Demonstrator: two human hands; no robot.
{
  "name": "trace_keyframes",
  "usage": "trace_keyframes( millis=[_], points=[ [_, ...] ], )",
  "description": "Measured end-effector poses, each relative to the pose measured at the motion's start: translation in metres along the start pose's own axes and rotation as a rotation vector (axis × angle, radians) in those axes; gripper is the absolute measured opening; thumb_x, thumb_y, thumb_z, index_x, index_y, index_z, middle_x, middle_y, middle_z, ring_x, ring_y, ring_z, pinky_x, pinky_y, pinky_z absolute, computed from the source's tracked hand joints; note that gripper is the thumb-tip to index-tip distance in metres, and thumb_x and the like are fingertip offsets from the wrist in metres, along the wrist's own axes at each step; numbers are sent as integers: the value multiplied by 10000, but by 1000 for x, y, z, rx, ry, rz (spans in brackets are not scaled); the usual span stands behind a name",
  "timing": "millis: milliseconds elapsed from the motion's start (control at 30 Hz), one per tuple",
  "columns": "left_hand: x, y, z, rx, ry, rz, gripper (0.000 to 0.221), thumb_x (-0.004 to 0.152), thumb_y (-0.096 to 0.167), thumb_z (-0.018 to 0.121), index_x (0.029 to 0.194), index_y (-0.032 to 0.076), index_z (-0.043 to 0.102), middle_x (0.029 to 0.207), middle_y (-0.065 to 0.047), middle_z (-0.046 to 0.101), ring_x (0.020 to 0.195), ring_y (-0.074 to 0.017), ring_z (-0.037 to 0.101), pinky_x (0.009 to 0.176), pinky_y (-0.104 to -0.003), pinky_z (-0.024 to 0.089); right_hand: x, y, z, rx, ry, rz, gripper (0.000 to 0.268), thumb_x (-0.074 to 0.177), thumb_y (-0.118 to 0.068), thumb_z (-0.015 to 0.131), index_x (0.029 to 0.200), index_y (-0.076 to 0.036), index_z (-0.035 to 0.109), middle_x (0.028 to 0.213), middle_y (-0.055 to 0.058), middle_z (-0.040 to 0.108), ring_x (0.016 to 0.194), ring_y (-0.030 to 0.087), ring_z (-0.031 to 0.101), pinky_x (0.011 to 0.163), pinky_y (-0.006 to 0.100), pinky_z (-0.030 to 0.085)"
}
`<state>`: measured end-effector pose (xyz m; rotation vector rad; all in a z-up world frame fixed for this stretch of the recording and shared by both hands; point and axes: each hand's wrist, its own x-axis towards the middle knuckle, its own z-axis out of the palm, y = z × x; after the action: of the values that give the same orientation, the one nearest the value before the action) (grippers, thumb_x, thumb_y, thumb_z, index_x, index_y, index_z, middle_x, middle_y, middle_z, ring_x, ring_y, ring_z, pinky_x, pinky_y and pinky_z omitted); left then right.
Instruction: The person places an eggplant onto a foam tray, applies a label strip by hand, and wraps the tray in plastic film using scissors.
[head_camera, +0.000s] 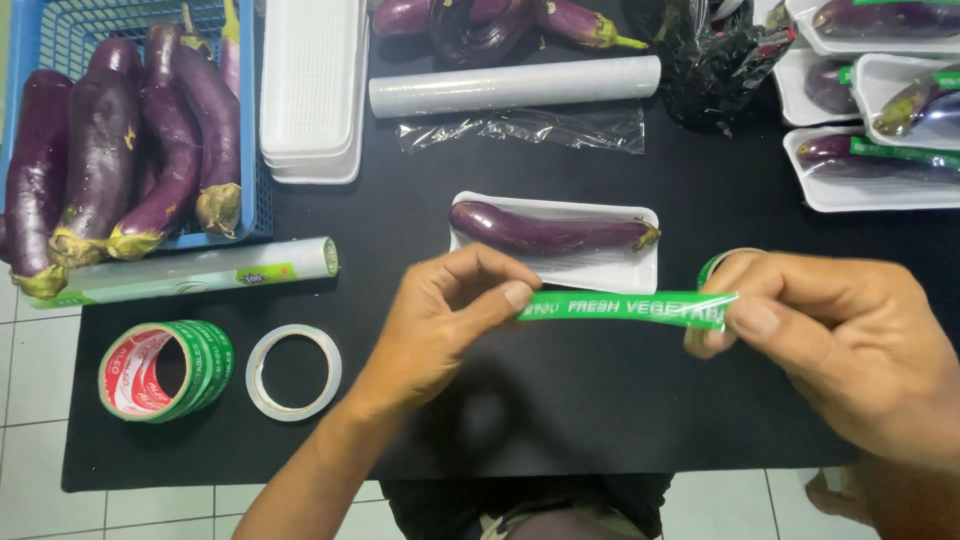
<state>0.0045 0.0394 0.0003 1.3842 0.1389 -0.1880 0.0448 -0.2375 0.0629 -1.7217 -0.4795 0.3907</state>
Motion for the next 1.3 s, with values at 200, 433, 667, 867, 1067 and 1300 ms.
trace_keyframes(
  millis=[200, 433, 667, 867, 1067, 1300],
  points=[
    [18, 12, -8, 468, 192, 278, 49, 929, 132, 724, 961, 115, 756, 896, 37, 760, 797, -58, 678, 773, -216, 561, 36, 34, -16, -292, -10, 326, 402, 1026, -273, 612, 814, -21, 844, 504, 20, 490, 462, 103, 308, 450, 274, 238],
    [48, 0, -17, 769, 188, 256, 220, 893, 142, 674, 1109, 144, 718, 852, 24, 794, 763, -102, 751, 792, -257, 557, 81, 49, -9, -470, -145, 443, 413, 1025, -311, 618, 759, -51, 797, 743, 9, 756, 758, 103, 650, 803, 267, 439],
    [67, -13, -17, 911, 246, 129, 232, 872, 165, 679, 1101, 176, 716, 797, 80, 801, 743, -118, 738, 808, -345, 523, 98, 55, -4, -748, -170, 485, 429, 1032, -407, 605, 723, -140, 738, 628, 7, 583, 597, 155, 458, 625, 325, 325],
    [73, -25, -18, 1013, 236, 194, 259, 875, 119, 666, 1131, 149, 686, 810, 69, 790, 793, -215, 728, 770, -419, 526, 101, 59, 1, -880, -212, 525, 385, 1019, -445, 574, 786, -210, 772, 640, 12, 629, 628, 199, 543, 654, 366, 371],
    [74, -36, -17, 1121, 235, 275, 267, 894, 74, 689, 1154, 116, 644, 829, 30, 764, 825, -270, 707, 706, -444, 512, 102, 60, 4, -948, -221, 524, 377, 1016, -465, 561, 802, -214, 744, 661, 20, 649, 688, 241, 599, 697, 407, 421],
    [69, -16, -3, 1163, 247, 312, 339, 839, -57, 747, 1164, 1, 669, 803, -158, 747, 804, -338, 780, 734, -501, 627, 101, 45, 10, -944, -159, 348, 293, 979, -256, 634, 814, -85, 804, 679, 137, 760, 700, 311, 748, 676, 417, 569]
  ],
)
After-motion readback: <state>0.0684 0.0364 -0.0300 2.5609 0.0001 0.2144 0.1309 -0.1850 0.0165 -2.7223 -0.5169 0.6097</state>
